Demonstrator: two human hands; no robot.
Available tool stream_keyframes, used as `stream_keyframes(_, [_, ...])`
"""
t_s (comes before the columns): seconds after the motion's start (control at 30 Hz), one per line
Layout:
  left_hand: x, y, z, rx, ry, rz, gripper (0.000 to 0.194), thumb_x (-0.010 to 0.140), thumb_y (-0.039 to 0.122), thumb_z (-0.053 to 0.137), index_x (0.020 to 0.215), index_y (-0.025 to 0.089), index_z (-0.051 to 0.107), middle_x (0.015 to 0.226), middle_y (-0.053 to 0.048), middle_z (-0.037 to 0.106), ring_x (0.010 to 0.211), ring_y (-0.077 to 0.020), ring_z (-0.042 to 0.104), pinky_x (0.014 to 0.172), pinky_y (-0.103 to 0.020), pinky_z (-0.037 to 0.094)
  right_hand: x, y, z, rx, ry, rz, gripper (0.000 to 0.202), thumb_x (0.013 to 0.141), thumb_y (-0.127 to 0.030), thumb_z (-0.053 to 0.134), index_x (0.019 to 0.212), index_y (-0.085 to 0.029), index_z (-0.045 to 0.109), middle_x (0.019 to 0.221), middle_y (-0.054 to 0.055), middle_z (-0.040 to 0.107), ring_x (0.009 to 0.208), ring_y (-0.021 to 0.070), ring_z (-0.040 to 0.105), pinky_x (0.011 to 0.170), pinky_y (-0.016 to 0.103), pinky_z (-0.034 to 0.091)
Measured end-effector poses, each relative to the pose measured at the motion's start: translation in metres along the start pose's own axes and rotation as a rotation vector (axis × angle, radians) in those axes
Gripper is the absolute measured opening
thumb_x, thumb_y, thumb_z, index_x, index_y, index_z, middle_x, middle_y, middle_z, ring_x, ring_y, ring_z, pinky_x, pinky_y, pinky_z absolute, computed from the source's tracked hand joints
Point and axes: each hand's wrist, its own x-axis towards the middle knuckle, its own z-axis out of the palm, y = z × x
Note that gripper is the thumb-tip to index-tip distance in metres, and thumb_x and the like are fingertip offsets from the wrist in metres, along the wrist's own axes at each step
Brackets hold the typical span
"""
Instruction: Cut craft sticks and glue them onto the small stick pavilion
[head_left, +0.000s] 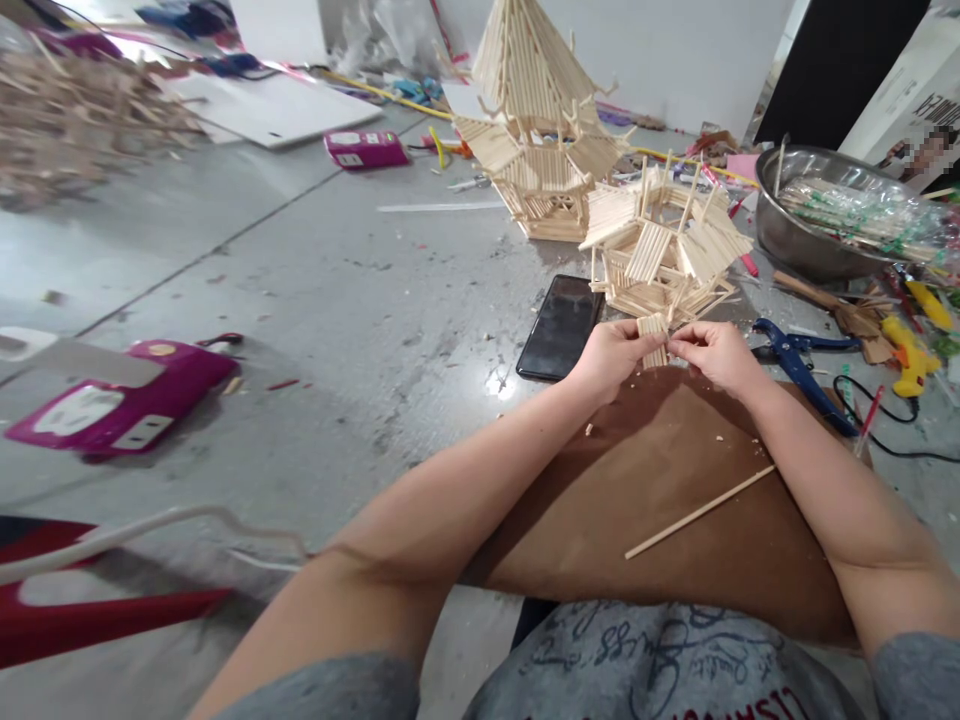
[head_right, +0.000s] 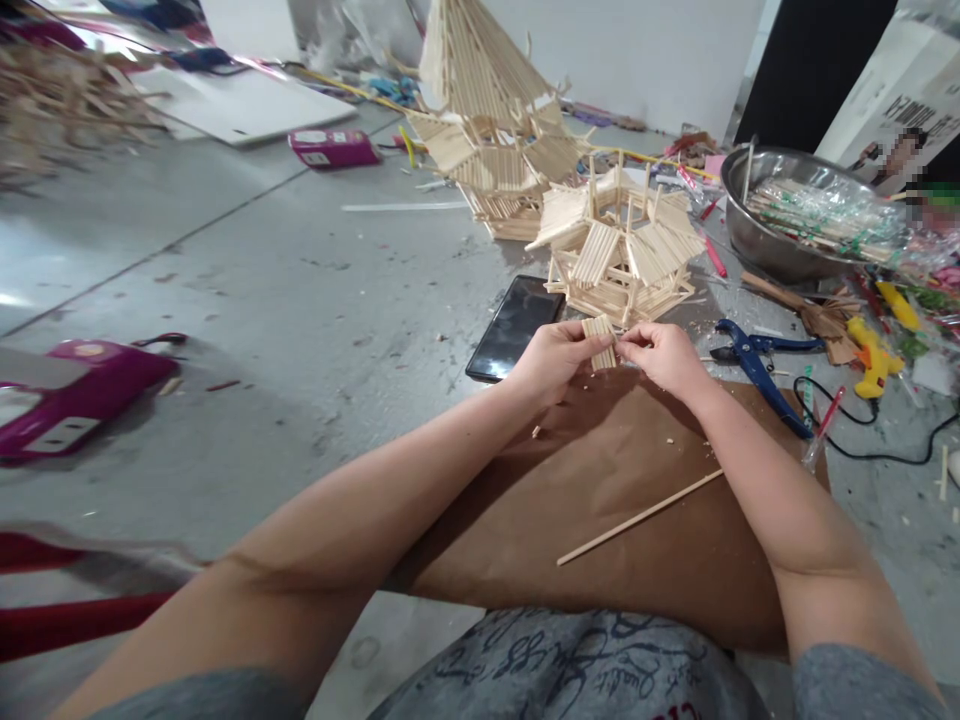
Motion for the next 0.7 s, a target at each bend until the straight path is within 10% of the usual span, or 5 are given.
stream_keyframes(0.7, [-0.001,-0.003,0.001,0.242,0.005,0.033,0.027,0.059,0.038,0.068,0.058,0.012,0.059,0.043,0.004,0.047,0.036,-0.0033,0.034,0.036,-0.018,0.021,-0.013,-0.019,0.006,-0.391,-0.028,-0.070,0.022,0.072,-0.023,0.047,0.075,-0.017,0.068,0.046,0.000,0.056,0.050,0.0113,0.051,0.051,0.021,0.035])
